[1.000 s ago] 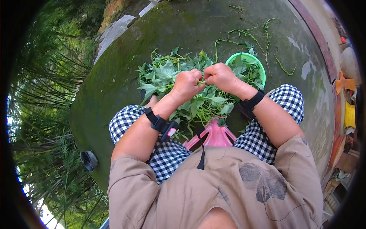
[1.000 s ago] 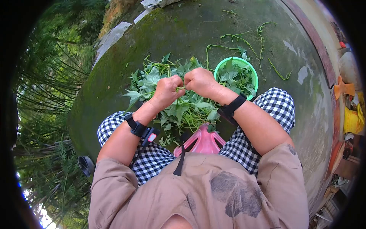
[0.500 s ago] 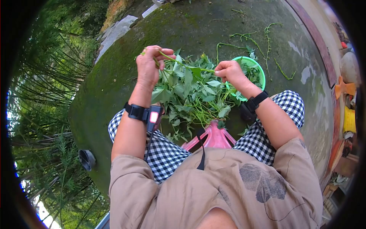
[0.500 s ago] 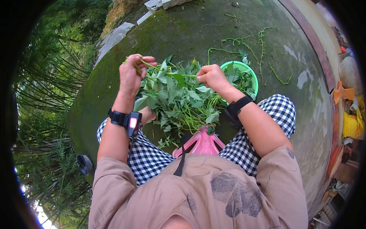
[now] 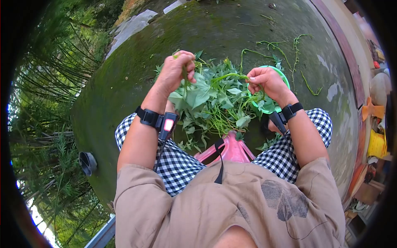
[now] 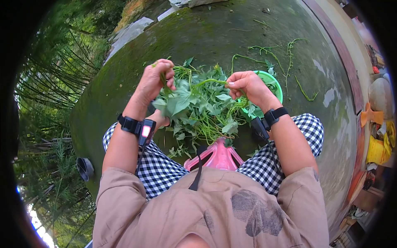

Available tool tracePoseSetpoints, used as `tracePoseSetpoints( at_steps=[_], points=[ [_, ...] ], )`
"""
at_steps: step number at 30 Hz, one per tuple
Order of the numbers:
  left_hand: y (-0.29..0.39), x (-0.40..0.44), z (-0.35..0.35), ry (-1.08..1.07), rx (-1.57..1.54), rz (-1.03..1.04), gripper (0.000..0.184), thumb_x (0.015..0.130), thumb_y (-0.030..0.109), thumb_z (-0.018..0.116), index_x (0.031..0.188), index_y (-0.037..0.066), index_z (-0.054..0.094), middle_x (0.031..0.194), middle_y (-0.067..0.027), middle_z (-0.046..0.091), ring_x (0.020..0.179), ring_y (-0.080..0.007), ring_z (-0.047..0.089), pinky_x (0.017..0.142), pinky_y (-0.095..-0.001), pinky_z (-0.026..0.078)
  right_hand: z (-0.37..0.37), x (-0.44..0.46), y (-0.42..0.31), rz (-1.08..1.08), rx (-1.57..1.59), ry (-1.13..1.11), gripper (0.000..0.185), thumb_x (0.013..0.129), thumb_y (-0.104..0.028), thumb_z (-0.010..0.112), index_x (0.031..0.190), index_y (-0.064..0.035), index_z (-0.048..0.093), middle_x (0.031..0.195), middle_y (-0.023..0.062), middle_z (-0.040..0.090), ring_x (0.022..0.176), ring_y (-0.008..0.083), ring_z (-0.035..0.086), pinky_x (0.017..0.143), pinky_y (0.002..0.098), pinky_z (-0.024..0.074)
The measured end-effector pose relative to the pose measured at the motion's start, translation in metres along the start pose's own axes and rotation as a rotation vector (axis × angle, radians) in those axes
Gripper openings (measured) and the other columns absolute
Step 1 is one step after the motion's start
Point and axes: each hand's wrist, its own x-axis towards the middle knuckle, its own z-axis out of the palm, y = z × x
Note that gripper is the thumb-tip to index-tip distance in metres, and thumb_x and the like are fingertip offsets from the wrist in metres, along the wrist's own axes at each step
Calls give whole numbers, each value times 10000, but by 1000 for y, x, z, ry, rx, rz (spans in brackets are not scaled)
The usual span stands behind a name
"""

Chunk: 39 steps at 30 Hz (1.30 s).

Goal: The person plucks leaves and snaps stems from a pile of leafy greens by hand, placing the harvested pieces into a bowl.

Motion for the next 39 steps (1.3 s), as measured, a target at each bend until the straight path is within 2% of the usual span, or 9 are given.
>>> tracePoseSetpoints(
  at_steps=[2, 6, 10, 14, 20, 29, 32, 38, 39],
  points=[
    [-9, -2, 13, -66, 20, -173, 212, 881, 192, 671, 1002, 42, 584, 619, 47, 435, 483, -64, 396, 413, -230, 325, 3, 0, -1, -9, -15, -64, 100, 812, -50, 649, 874, 28, 647, 742, 69, 647, 580, 152, 616, 523, 244, 415],
    [-30, -4, 33, -244, 299, -326, 170, 843, 137, 679, 945, 1, 691, 549, 60, 440, 439, -41, 358, 401, -218, 237, 12, -2, -8, 5, -35, -96, 110, 798, -63, 655, 863, 25, 644, 714, 62, 636, 589, 150, 610, 545, 241, 416],
    [-29, -6, 35, -407, 123, -376, 179, 853, 118, 639, 941, -29, 692, 705, -40, 643, 445, -59, 427, 396, -211, 306, 16, -1, -10, -20, -99, -69, 119, 795, -78, 663, 858, 22, 654, 703, 49, 635, 592, 133, 606, 553, 236, 419],
    [-36, -5, 33, -394, -13, -403, 191, 849, 116, 616, 945, -40, 669, 770, -98, 671, 523, -116, 530, 438, -250, 387, 21, -4, -13, -26, -145, -35, 112, 795, -81, 667, 856, 12, 675, 705, 32, 642, 593, 111, 608, 548, 227, 423],
    [-36, -9, 38, -436, -61, -509, 241, 820, 177, 633, 913, -44, 651, 702, -94, 629, 568, -141, 560, 455, -259, 392, 27, -5, -13, -39, -273, -82, 89, 791, -68, 673, 850, -5, 694, 713, 7, 641, 625, 91, 592, 589, 228, 446],
    [-44, -5, 40, -465, -47, -490, 123, 777, 123, 612, 738, 8, 632, 578, -30, 506, 411, -115, 406, 389, -277, 315, 30, -5, -13, -178, -412, -27, 109, 794, -92, 669, 849, 1, 684, 733, -5, 639, 705, 72, 577, 686, 235, 461],
    [-55, 0, 40, -255, -24, -490, 113, 753, 101, 588, 687, 12, 605, 560, -24, 469, 415, -111, 378, 381, -280, 261, 36, -9, -18, -205, -417, -33, 105, 791, -94, 671, 836, 0, 678, 742, -1, 641, 717, 74, 582, 693, 233, 461],
    [-80, 8, 31, -45, 225, -253, 181, 822, 139, 574, 702, 8, 610, 644, -77, 584, 528, -162, 526, 512, -297, 432, 41, -15, -29, -230, -328, 44, 117, 783, -113, 679, 823, -3, 675, 753, 8, 642, 715, 74, 580, 690, 232, 458],
    [-75, 7, 32, -160, 218, -183, 200, 859, 171, 572, 774, 0, 630, 674, -90, 622, 605, -181, 581, 598, -308, 467, 36, -11, -27, -241, -355, 75, 121, 775, -118, 680, 816, -4, 676, 737, 6, 636, 700, 76, 574, 677, 238, 456]
  ],
)
